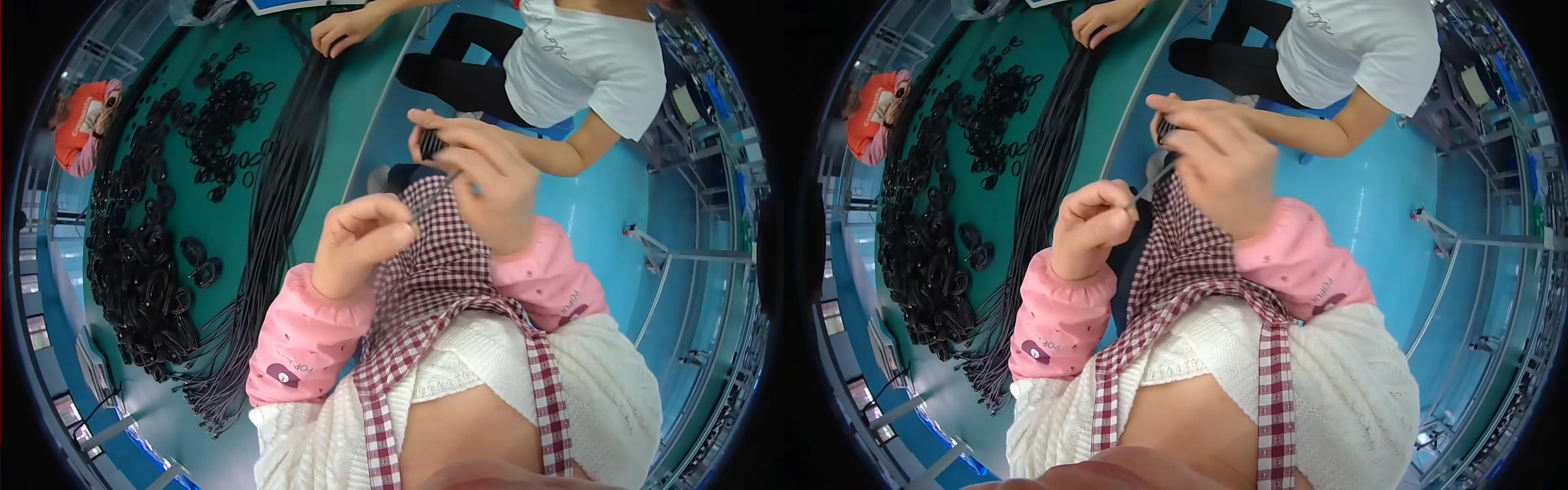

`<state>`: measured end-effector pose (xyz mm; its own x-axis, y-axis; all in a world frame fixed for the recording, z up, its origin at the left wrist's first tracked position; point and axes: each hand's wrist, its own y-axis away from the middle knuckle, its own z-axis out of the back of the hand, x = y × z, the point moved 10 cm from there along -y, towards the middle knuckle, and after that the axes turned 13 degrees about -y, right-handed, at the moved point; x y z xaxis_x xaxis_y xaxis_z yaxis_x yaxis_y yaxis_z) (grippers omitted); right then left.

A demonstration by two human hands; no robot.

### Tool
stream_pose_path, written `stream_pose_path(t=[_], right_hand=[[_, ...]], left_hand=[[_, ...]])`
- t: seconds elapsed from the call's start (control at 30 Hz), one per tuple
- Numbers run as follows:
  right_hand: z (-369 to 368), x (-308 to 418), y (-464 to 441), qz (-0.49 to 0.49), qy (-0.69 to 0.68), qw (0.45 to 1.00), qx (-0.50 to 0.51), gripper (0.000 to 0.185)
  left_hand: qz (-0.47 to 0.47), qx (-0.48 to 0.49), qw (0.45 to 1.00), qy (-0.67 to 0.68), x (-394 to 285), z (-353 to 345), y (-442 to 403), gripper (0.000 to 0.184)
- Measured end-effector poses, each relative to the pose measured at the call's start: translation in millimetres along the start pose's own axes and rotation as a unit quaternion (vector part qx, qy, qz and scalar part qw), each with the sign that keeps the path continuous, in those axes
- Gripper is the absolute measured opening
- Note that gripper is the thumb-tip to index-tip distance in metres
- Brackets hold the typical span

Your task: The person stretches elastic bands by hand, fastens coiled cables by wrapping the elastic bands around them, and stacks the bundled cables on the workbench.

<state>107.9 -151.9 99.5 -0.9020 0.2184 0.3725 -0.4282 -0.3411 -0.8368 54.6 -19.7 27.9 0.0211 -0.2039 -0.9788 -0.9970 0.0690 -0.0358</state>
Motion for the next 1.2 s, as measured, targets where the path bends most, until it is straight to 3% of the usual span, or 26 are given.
stream_pose_path(t=[0.13,0.3,0.57,0.67,0.77,0.8,0.97,1.07,1.2], right_hand=[[42,-14,16,-0.013,0.07,0.997,-0.003,0.023],[42,-19,16,0.002,0.071,0.997,0.007,0.023],[15,-24,6,-0.046,0.177,0.979,0.085,0.033],[13,-37,5,-0.072,0.168,0.979,0.094,0.032],[2,-44,10,-0.09,0.101,0.981,0.14,0.026],[1,-44,12,-0.08,0.094,0.983,0.133,0.026],[-3,-26,7,0.038,0.024,0.995,0.088,0.029],[-4,-36,5,0.021,-0.041,0.995,0.09,0.03],[13,-66,-14,-0.166,-0.283,0.945,0.017,0.02]], left_hand=[[0.021,-0.005,0.998,0.064,36,5,-20,0.016],[0.021,-0.045,0.99,0.13,42,5,-35,0.017],[0.066,-0.191,0.978,0.04,61,33,-57,0.015],[0.038,-0.166,0.985,0.025,62,12,-73,0.014],[0.019,-0.144,0.989,0.014,81,7,-83,0.012],[0.055,-0.147,0.988,-0.015,83,8,-82,0.012],[0.019,-0.176,0.981,-0.074,65,4,-83,0.012],[0.015,-0.16,0.981,-0.11,56,8,-85,0.015],[-0.029,-0.153,0.968,-0.195,13,12,-75,0.029]])
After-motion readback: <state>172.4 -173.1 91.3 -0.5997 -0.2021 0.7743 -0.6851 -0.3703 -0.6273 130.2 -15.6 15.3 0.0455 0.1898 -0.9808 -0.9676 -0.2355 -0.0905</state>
